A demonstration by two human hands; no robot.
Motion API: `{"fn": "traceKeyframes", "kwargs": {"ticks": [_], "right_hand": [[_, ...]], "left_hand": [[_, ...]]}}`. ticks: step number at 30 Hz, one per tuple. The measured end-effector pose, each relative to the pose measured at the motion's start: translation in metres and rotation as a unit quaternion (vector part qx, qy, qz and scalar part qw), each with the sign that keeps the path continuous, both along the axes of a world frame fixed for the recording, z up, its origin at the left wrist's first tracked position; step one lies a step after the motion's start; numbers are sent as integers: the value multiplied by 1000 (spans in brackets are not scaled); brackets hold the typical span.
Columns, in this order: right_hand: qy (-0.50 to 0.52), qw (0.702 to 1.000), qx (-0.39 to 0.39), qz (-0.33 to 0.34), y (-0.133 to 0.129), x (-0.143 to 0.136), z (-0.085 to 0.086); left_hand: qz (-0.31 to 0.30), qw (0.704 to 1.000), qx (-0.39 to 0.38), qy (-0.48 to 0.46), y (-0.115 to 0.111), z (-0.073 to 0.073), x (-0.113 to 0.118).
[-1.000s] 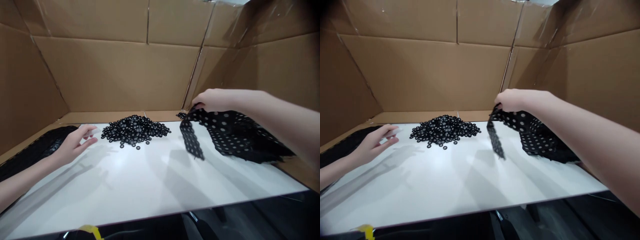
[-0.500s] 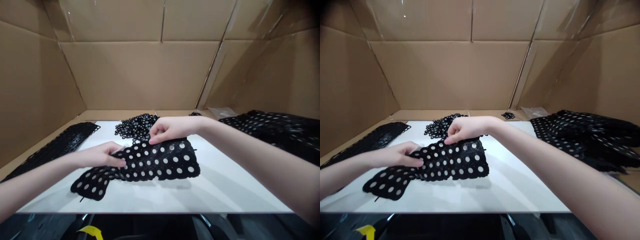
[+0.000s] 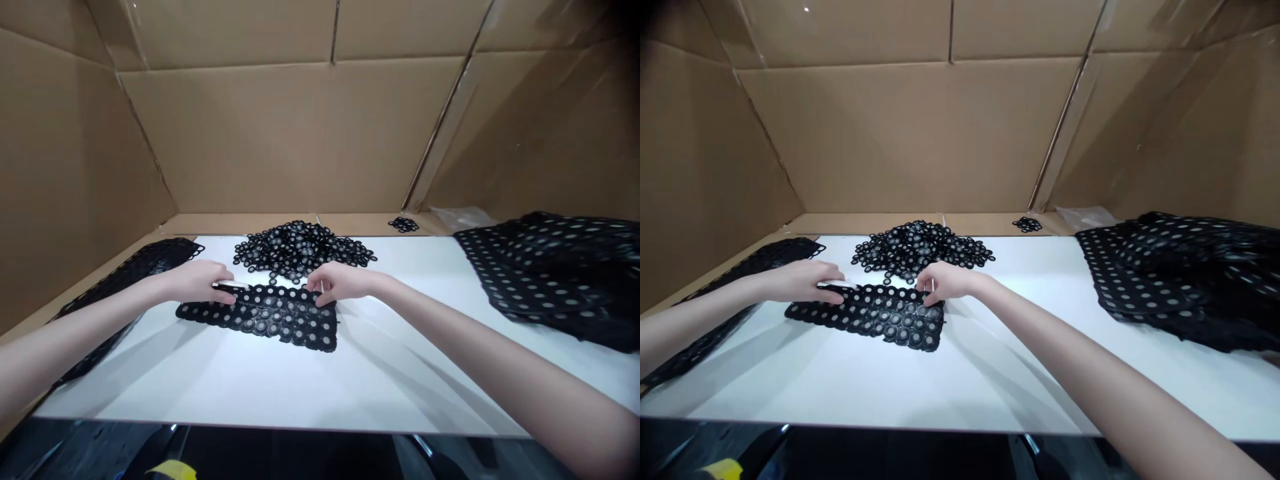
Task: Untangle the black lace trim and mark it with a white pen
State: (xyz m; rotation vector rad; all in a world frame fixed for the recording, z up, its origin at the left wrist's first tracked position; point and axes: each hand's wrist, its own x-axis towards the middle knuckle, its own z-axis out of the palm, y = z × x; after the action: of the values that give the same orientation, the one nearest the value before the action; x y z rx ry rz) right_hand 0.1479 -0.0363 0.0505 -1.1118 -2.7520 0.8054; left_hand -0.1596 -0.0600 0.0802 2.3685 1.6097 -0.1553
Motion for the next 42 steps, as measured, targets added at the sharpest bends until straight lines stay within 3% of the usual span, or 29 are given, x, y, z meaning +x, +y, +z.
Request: {"fn": "traceKeyframes", "kwargs": {"ticks": [2, 4, 6, 9, 13, 15, 17, 19, 22, 26, 37, 42], "right_hand": [[7, 1000, 15, -1, 4, 5, -6], [20, 999, 26, -3, 7, 6, -10], [30, 999, 38, -11, 8, 5, -12], [42, 996, 71, -22, 10, 4, -14], [49, 997, 50, -45, 11, 12, -18], [66, 995, 21, -70, 11, 17, -24], [102, 990, 7, -96, 11, 21, -31], [129, 985, -3, -115, 9, 22, -37], [135, 982, 36, -125, 5, 23, -41], [129, 976, 103, -140, 0, 25, -42], [147, 970, 100, -166, -4, 24, -47], [146, 970, 102, -163, -7, 26, -46]], "left_hand": [[20, 994, 105, 17, -3, 6, 8], [35, 985, 162, -56, -5, 13, 20], [20, 964, 159, -214, -6, 19, 38], [-32, 902, 68, -426, -1, 19, 72], [-52, 825, -112, -552, 15, -7, 117], [-39, 787, -112, -605, 21, -29, 132], [-8, 755, -46, -654, 23, -51, 140], [12, 755, -7, -656, 22, -67, 143], [20, 767, 27, -641, 18, -77, 141], [23, 776, 42, -629, 15, -76, 139], [6, 790, 93, -606, 13, -79, 136], [-10, 801, 72, -594, 15, -79, 135]]}}
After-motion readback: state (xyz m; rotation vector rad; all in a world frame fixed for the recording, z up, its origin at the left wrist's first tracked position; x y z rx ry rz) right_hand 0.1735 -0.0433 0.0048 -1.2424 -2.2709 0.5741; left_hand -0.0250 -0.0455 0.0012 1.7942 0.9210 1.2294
